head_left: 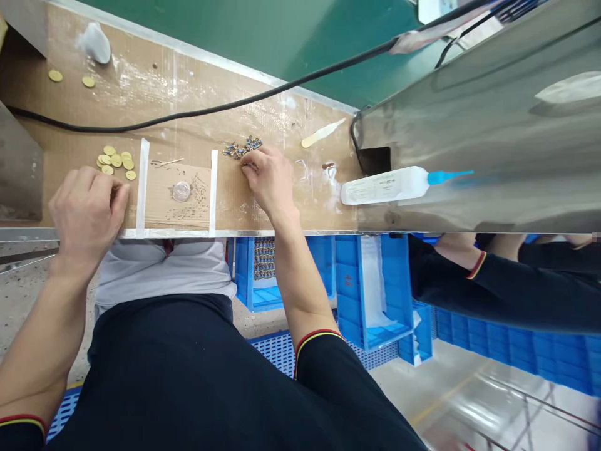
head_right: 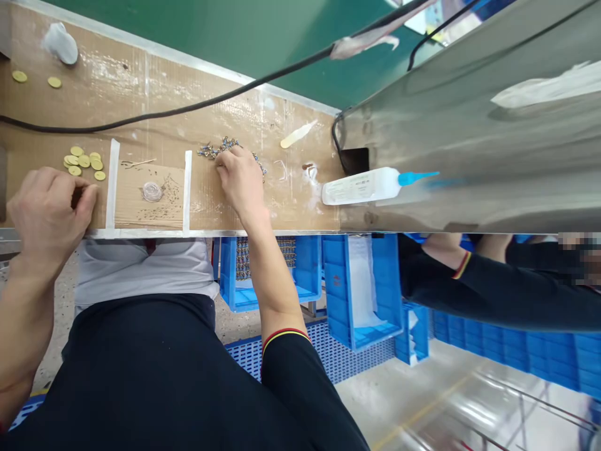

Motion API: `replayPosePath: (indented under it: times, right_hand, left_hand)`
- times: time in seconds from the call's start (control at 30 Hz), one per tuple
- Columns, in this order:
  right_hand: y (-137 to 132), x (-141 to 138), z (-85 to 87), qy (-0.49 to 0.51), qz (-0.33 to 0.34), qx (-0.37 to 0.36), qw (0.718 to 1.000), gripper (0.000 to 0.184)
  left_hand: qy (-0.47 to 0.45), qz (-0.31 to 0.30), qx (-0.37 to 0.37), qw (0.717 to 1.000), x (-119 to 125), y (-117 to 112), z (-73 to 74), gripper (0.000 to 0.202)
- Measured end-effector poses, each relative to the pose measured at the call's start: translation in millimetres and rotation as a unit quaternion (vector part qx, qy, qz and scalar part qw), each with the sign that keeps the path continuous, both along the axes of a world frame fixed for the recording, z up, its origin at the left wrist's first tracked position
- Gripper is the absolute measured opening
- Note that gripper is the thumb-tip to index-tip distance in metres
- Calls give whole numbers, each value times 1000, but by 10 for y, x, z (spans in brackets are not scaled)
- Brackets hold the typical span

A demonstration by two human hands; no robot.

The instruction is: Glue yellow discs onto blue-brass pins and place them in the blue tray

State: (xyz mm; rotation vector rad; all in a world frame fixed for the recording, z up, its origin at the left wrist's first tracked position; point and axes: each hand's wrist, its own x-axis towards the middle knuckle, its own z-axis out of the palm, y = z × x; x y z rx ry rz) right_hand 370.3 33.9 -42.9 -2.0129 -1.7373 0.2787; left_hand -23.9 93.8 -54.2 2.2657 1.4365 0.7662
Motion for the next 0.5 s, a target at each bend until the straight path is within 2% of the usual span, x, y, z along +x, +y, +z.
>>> replayPosePath:
  times: [0.1, 0.2, 0.33, 0.4, 0.5]
  right_hand:
    - [-60, -4, 48, 7, 10, -19, 1000, 19]
    - [-71, 18, 91, 10, 23, -37, 999, 21]
    - [-17, 44, 89, -29, 48, -42, 998, 21]
    - [3, 41, 63, -60, 51, -33, 996, 22]
    - [-2, 34, 27, -95, 48, -19, 994, 25]
  left_hand:
    - [-43, -25, 4, 999, -61, -116, 3, 26]
    - [-147, 10, -52, 988, -38, -269, 104, 22]
    - [-336, 50, -216, 915, 98, -472, 253, 9]
    - [-380, 48, -251, 889, 159, -545, 279, 10]
    - [-404, 31, -294, 866, 200, -610, 273, 19]
